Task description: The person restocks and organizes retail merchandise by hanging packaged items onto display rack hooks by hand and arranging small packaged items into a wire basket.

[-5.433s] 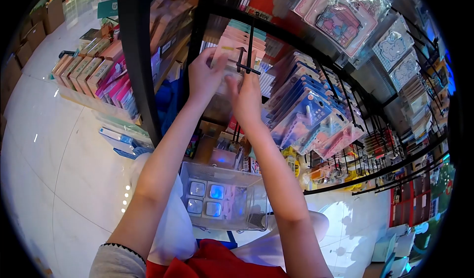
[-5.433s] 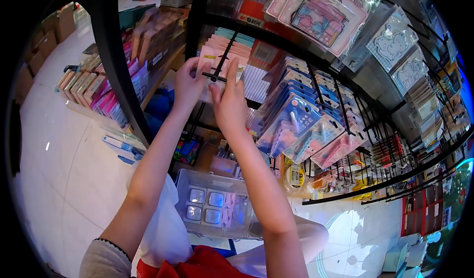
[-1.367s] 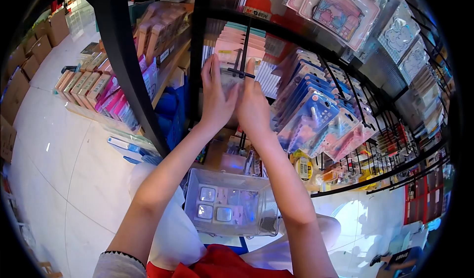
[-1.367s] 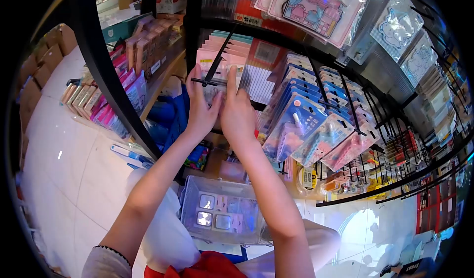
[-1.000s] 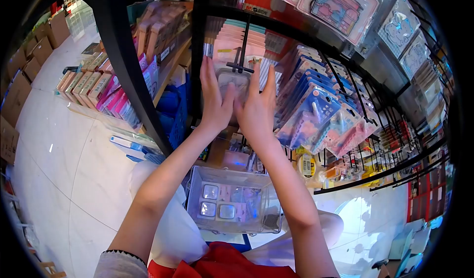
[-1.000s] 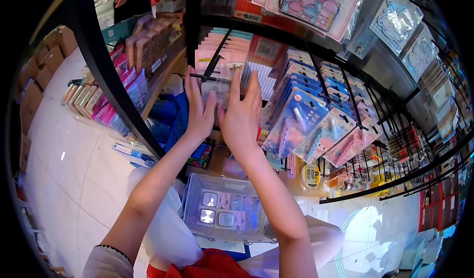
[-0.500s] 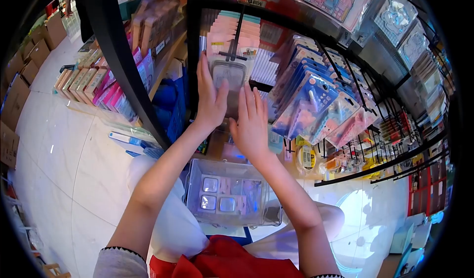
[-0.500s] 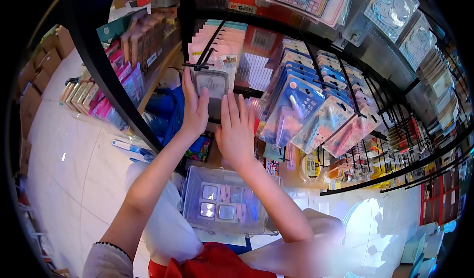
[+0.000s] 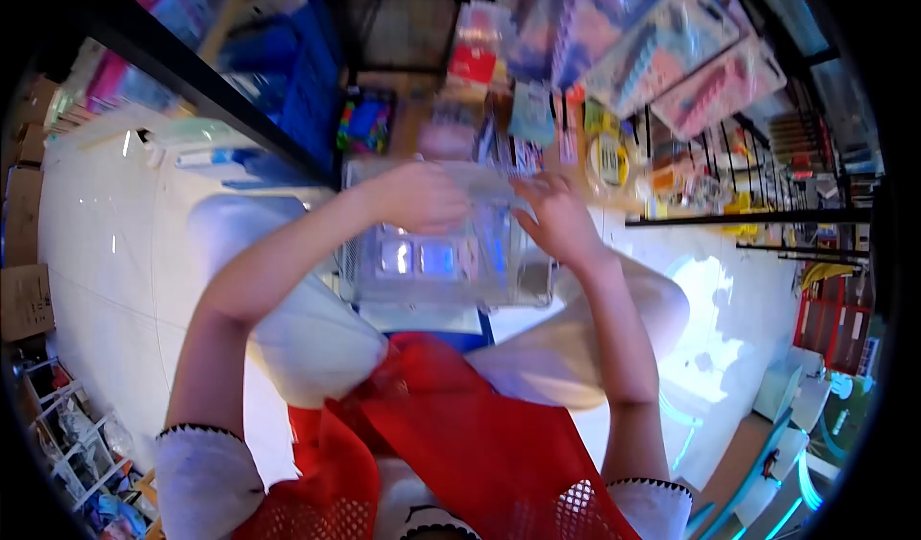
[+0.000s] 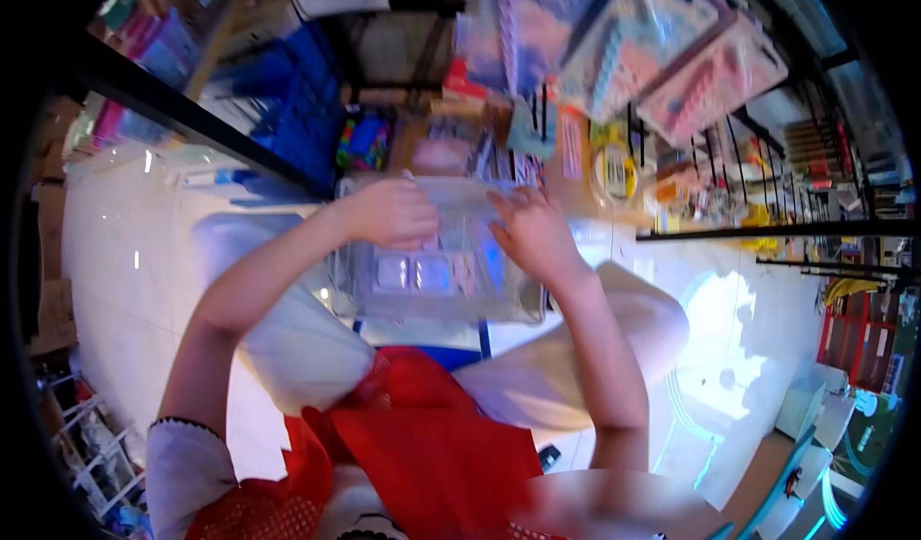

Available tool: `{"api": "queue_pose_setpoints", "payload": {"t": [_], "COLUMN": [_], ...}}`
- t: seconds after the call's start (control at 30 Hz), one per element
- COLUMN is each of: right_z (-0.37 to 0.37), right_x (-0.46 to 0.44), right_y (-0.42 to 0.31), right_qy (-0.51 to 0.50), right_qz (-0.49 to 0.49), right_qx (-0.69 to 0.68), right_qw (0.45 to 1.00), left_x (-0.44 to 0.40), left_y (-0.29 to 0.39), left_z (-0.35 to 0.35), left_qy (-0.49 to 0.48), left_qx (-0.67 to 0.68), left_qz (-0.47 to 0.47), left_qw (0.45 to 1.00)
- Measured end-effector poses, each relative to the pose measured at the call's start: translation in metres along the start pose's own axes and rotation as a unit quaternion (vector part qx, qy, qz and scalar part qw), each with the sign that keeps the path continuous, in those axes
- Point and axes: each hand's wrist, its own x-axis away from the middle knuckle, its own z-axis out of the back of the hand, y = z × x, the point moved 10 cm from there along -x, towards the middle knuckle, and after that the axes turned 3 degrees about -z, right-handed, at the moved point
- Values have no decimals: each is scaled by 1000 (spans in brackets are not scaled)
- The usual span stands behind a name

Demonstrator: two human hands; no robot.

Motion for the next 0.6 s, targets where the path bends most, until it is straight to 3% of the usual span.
{"api": "queue_pose_setpoints", "payload": {"t": [0.03,0.07,0.17,0.27,0.37,0.47,0.6], "right_z": [-9,-18,-35,-32,-14,-11,-13], "right_x": [2,7,21,31,31,34,38], "right_y": [9,18,33,43,46,50,56], "right_qy": [-51,-99,-178,-182,-85,-82,-85], "right_qz": [-36,-70,-95,-111,-93,-105,-113], "right_qx": [9,19,-22,-1,-30,-37,-29], "right_qw": [998,992,979,977,992,990,990], "left_x": [1,9,40,64,65,55,57], "left_y": [-4,-13,-26,-24,-18,-16,-28], "left_z": [-36,-80,-146,-213,-251,-254,-254], "left_qy": [-55,-184,-202,-294,-327,-365,-345], "left_qx": [28,52,112,123,124,60,65], "left_qz": [26,102,271,317,331,339,362], "left_qw": [998,976,934,893,877,865,863]}}
